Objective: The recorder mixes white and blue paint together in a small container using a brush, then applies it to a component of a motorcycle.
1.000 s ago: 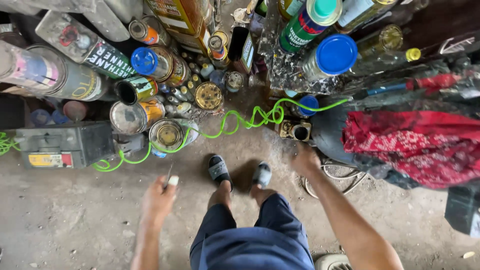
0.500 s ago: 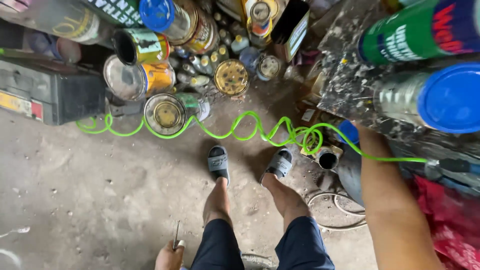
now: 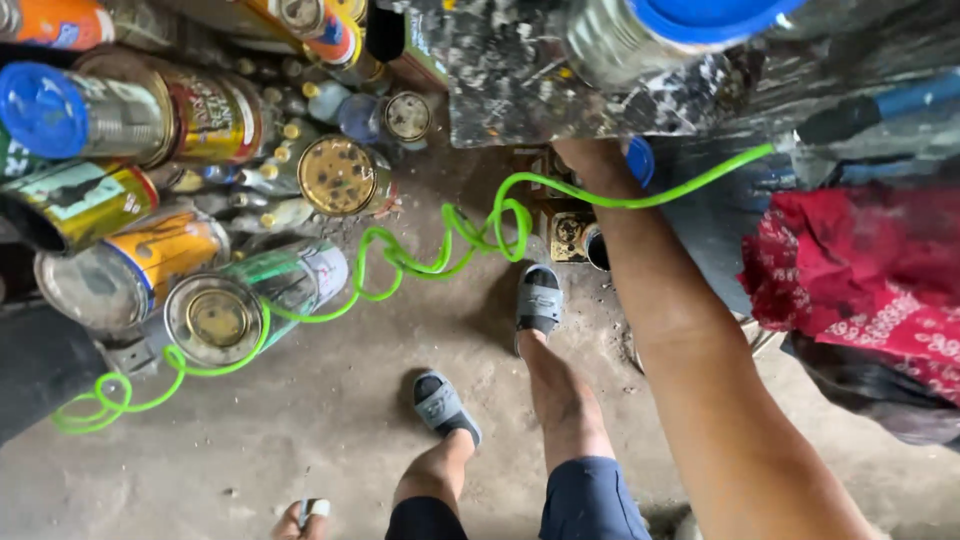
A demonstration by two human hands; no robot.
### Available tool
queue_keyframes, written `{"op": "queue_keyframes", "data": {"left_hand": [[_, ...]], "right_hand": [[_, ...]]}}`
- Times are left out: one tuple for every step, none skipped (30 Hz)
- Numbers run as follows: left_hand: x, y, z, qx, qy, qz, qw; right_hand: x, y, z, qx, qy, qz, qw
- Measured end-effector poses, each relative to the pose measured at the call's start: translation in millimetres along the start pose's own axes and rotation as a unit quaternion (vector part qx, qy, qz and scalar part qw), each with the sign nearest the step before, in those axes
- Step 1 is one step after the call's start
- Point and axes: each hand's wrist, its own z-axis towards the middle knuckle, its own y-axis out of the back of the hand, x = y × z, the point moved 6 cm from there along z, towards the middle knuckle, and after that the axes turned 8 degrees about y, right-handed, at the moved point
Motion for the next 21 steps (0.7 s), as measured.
{"op": "queue_keyframes", "data": {"left_hand": [[-11.1, 7.8, 8.8, -0.013, -0.032, -0.010, 0.999], [-17.7, 17.0, 10.6, -0.026, -0.059, -0.019, 0.998], [-24.9, 27.4, 12.2, -0.038, -0.086, -0.028, 0.995], [-34.5, 33.2, 13.8, -0.051, -0.114, -0.041, 0.991], [-44.7, 40.9, 15.0, -0.063, -0.141, -0.054, 0.987], [-43.6, 30.5, 22.3, -0.062, -0.145, -0.056, 0.986], [-41.8, 21.2, 30.7, -0.053, -0.138, -0.073, 0.986], [-39.0, 12.5, 37.7, -0.047, -0.130, -0.092, 0.986], [-44.7, 8.1, 37.5, -0.048, -0.133, -0.096, 0.985], [-46.6, -3.6, 35.7, -0.024, -0.115, -0.103, 0.988], [-48.7, -15.1, 34.8, 0.001, -0.098, -0.110, 0.989], [-72.1, -14.9, 21.2, 0.000, -0.095, -0.115, 0.989], [-97.7, -16.3, 8.5, -0.017, -0.109, -0.003, 0.994], [-115.1, -10.4, -8.3, -0.030, -0.118, 0.117, 0.986], [-136.7, -1.5, -25.4, -0.028, -0.111, 0.119, 0.986], [-158.2, -0.3, -38.3, -0.009, -0.081, 0.130, 0.988], [-179.2, 1.0, -50.4, 0.010, -0.051, 0.139, 0.989], [-182.0, 3.3, -52.0, 0.010, -0.043, 0.140, 0.989], [-188.4, 4.4, -54.4, 0.013, -0.069, 0.132, 0.989], [-194.5, 7.5, -57.0, 0.017, -0.095, 0.127, 0.987], [-204.9, 13.8, -64.2, 0.018, -0.088, 0.129, 0.988]], "right_hand": [[5.1, 12.5, -3.2, -0.040, -0.037, 0.081, 0.995], [11.6, 21.8, -9.8, -0.076, -0.073, 0.162, 0.981], [11.9, 19.0, -13.0, -0.078, -0.077, 0.164, 0.980], [11.1, 24.0, -12.6, -0.097, -0.080, 0.102, 0.987], [11.8, 30.3, -11.6, -0.115, -0.082, 0.038, 0.989], [7.1, 31.2, -13.8, -0.119, -0.083, 0.036, 0.989], [5.5, 34.3, -15.0, -0.135, -0.068, 0.045, 0.987], [7.3, 38.3, -12.6, -0.152, -0.049, 0.054, 0.986], [-1.5, 37.5, -10.2, -0.156, -0.046, 0.052, 0.985], [-3.4, 45.7, -10.5, -0.230, 0.030, 0.050, 0.972], [-4.8, 52.6, -12.4, -0.300, 0.106, 0.048, 0.947], [-4.5, 63.1, -7.7, -0.299, 0.112, 0.047, 0.946], [-4.4, 64.8, 1.8, -0.230, 0.109, 0.039, 0.966], [-1.5, 58.1, 1.8, -0.154, 0.100, 0.035, 0.982], [-3.3, 51.3, 0.4, -0.147, 0.102, 0.038, 0.983], [-6.9, 41.7, 5.1, -0.097, 0.100, 0.033, 0.990], [-10.4, 31.1, 9.2, -0.046, 0.098, 0.027, 0.994], [-15.7, 15.0, 17.5, -0.040, 0.103, 0.029, 0.993], [-27.5, -13.0, 25.1, 0.060, 0.053, -0.004, 0.997], [-39.8, -41.0, 27.4, 0.160, 0.002, -0.037, 0.986], [-35.1, -49.2, 28.6, 0.167, 0.005, -0.035, 0.985]]}}
